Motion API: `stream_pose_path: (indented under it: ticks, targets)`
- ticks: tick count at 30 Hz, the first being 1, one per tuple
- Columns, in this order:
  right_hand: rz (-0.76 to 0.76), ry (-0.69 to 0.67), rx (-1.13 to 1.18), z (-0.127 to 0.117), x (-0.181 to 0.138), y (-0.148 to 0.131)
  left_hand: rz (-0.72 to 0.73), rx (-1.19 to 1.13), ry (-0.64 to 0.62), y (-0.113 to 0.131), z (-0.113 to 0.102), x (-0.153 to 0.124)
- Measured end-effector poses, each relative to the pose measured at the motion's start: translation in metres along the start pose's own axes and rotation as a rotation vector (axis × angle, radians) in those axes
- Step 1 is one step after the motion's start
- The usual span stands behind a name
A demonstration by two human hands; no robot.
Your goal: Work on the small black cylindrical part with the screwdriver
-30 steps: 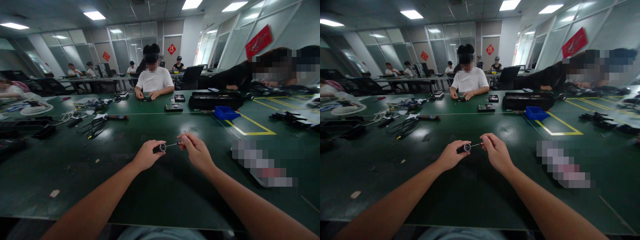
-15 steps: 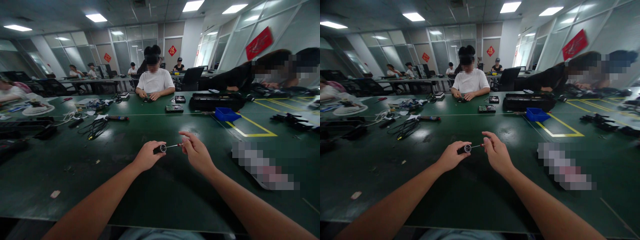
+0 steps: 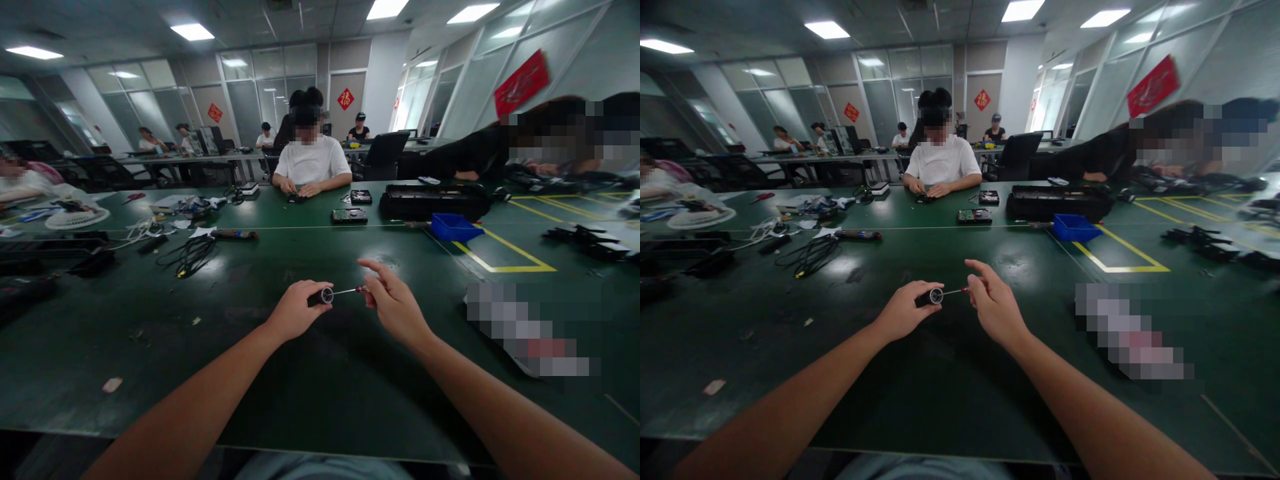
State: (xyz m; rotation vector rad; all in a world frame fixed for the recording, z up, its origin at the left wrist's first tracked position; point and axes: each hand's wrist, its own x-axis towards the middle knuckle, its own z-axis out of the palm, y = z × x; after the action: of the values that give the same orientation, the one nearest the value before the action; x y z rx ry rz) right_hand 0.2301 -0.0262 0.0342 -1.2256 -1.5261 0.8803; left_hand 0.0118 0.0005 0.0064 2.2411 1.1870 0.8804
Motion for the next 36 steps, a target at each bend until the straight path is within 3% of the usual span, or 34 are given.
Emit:
stream_pose_path:
  ticks: [13,19,23,28,32,36]
  targets:
    - [-0.041,0.088,0.073,0.0013,0.0029,0.0039,-0.025,-0.005,0.003,0.0022,-0.0007,0.0]
    - [-0.09,0.028,0.073,-0.0016,0.004,0.0034,-0.017,0.004,0.011,0.0012,-0.0002,0.0001]
    - [-0.065,0.056,-0.033,-0.0008,0.0024,0.0007,-0.007,0.012,-0.016,0.0032,0.0001,-0.0001]
    - [-0.041,0.094,0.092,0.0012,0.0027,0.0011,-0.024,0.013,-0.017,0.004,0.0004,0.0007]
    - [-0.019,0.037,0.037,0.0004,0.003,-0.0003,-0.011,0.009,-0.013,0.004,-0.0002,0.0007]
    - [0.008,0.073,0.073,0.0005,0.0036,0.0018,-0.018,0.011,-0.015,0.0048,-0.0012,0.0006]
